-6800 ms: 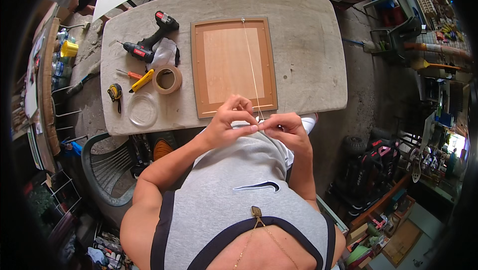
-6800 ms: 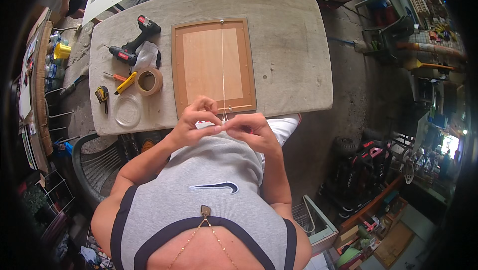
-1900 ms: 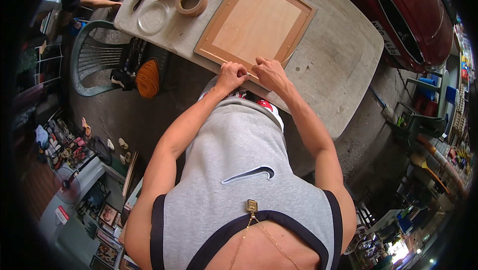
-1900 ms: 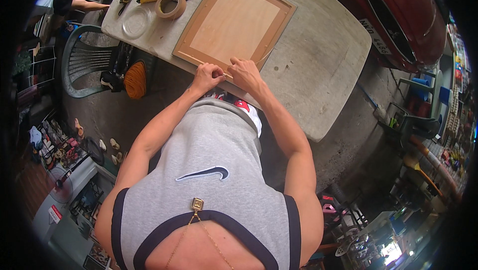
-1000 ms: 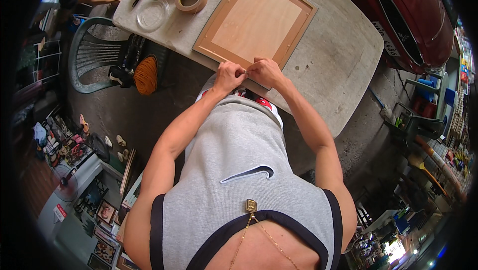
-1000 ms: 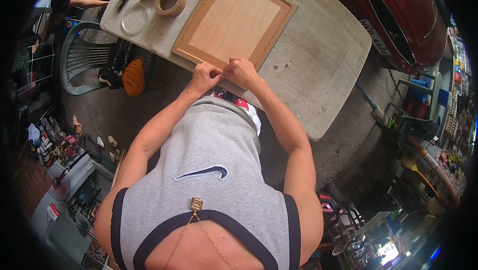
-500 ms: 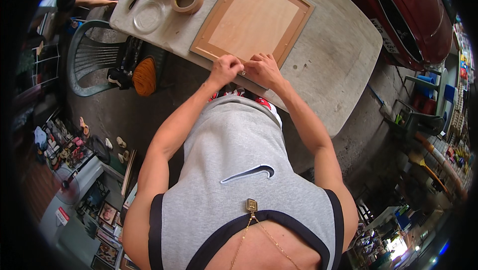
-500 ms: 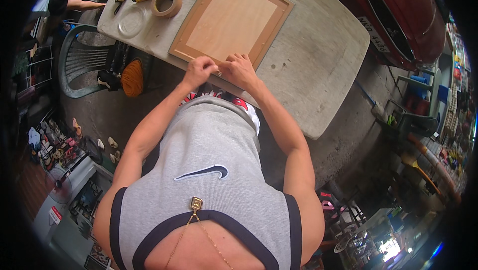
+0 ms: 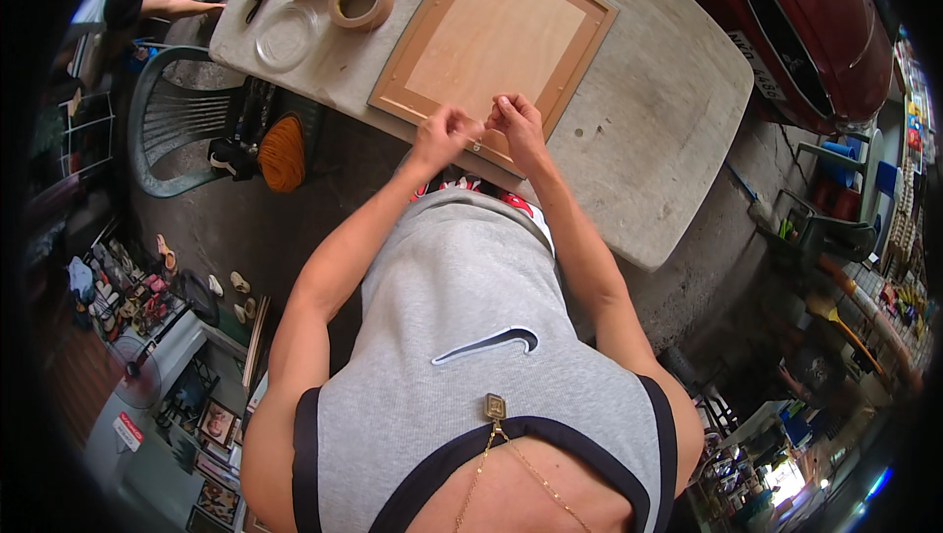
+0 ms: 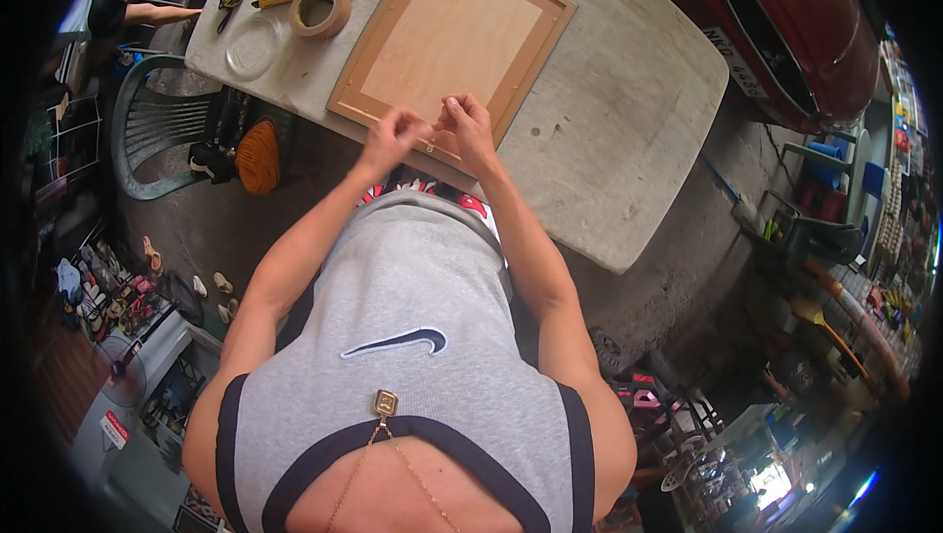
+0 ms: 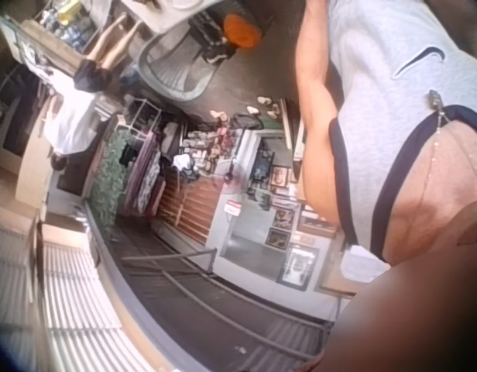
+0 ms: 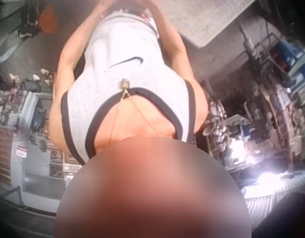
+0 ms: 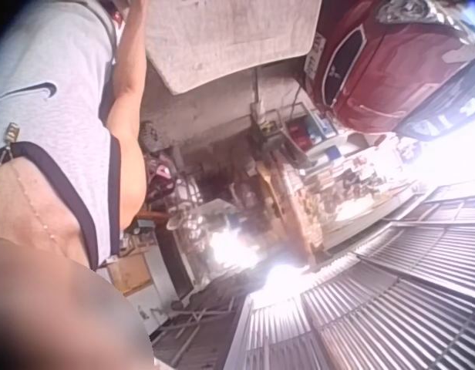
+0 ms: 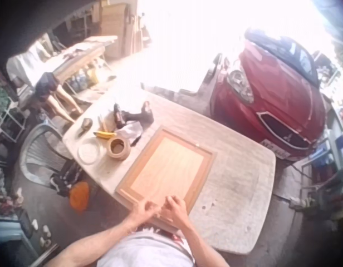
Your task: The person attaches a metal hanging wire to the back of a wooden picture frame using small metal fasteners. They thread the wire through the fasteners and secure it on both sides of the frame. The person then picks up the completed frame and walks through the workshop.
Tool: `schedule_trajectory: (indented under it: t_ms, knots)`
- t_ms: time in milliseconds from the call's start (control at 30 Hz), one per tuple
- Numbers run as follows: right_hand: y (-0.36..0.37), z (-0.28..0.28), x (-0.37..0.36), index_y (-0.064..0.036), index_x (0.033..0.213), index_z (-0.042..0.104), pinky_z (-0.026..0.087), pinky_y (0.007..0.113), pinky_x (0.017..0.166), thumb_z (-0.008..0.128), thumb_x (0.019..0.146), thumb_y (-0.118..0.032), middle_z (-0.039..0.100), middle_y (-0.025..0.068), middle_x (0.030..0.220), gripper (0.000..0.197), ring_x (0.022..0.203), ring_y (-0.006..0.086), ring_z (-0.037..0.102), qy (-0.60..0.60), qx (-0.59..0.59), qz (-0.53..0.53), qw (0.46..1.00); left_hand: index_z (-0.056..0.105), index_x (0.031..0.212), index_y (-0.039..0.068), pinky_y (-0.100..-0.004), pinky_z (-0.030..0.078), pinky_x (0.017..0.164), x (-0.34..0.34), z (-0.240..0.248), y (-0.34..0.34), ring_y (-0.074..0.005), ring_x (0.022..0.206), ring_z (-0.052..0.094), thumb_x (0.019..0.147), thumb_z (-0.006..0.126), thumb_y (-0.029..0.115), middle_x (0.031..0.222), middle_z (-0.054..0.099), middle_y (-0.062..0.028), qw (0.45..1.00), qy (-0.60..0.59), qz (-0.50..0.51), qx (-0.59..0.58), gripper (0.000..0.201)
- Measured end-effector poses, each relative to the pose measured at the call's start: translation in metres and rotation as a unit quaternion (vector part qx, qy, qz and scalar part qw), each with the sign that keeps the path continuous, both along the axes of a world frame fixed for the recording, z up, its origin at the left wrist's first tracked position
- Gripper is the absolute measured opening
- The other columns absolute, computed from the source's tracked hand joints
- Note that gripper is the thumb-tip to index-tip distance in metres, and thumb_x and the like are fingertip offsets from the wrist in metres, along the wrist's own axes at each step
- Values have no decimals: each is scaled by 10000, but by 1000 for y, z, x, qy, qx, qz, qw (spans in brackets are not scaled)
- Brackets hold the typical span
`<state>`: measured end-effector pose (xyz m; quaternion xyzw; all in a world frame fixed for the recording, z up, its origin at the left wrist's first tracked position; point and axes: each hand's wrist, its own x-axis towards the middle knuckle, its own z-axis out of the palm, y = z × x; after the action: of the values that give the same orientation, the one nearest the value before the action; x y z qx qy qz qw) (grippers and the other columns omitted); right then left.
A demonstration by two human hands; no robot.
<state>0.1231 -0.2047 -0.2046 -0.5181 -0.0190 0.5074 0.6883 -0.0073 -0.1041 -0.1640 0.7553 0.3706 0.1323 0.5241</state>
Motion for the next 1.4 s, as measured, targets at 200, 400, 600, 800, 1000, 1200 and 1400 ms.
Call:
schedule_trajectory:
  t_ms: [200,400,600,800,1000,1200,1400]
  knots:
    - [9,-5,-7,-13,979,569,400,237,496,573,951,-163,440,-37,635,153,526,55,403,7,6,-61,998,643,747,103,-412,365,756,-7,-21,-24,-230,792,562,713,746,298,767,630,-22,956,67,-124,256,223]
    - [19,-13,-3,5,911,606,353,224,395,591,929,-167,467,-41,607,173,447,47,403,-160,-104,-75,979,620,672,123,-414,339,715,0,-27,-22,-211,753,561,689,728,297,692,625,7,946,92,-123,286,206]
    - [29,-23,15,20,883,613,378,235,376,585,912,-146,496,-19,603,170,445,58,459,-321,-166,-81,929,592,646,117,-434,335,709,5,-23,-22,-224,722,559,688,690,283,674,618,-5,948,116,-120,271,198]
    - [19,-15,22,21,860,605,437,251,406,574,928,-145,496,-3,595,182,460,88,497,-140,-117,-158,970,586,698,101,-456,387,672,15,-16,-18,-265,732,593,737,658,262,706,634,-62,926,178,-181,279,180]
    - [-3,-1,24,37,932,598,510,296,511,554,934,-127,612,65,655,170,573,139,622,-172,-200,-141,954,625,778,84,-438,486,635,16,-18,0,-318,709,635,820,619,241,703,634,-121,929,123,-264,226,163]
    - [-8,15,12,59,917,633,535,393,681,621,836,-130,667,218,752,207,716,315,676,-404,-341,-21,848,638,784,60,-410,487,614,14,-20,16,-314,684,642,828,646,233,689,634,-139,949,87,-275,128,179]
    - [9,27,3,36,888,683,534,421,740,648,782,-132,672,244,817,202,800,369,677,-359,-385,80,846,646,794,56,-397,477,594,14,-24,26,-305,660,621,828,660,234,740,625,-137,954,55,-283,81,182]
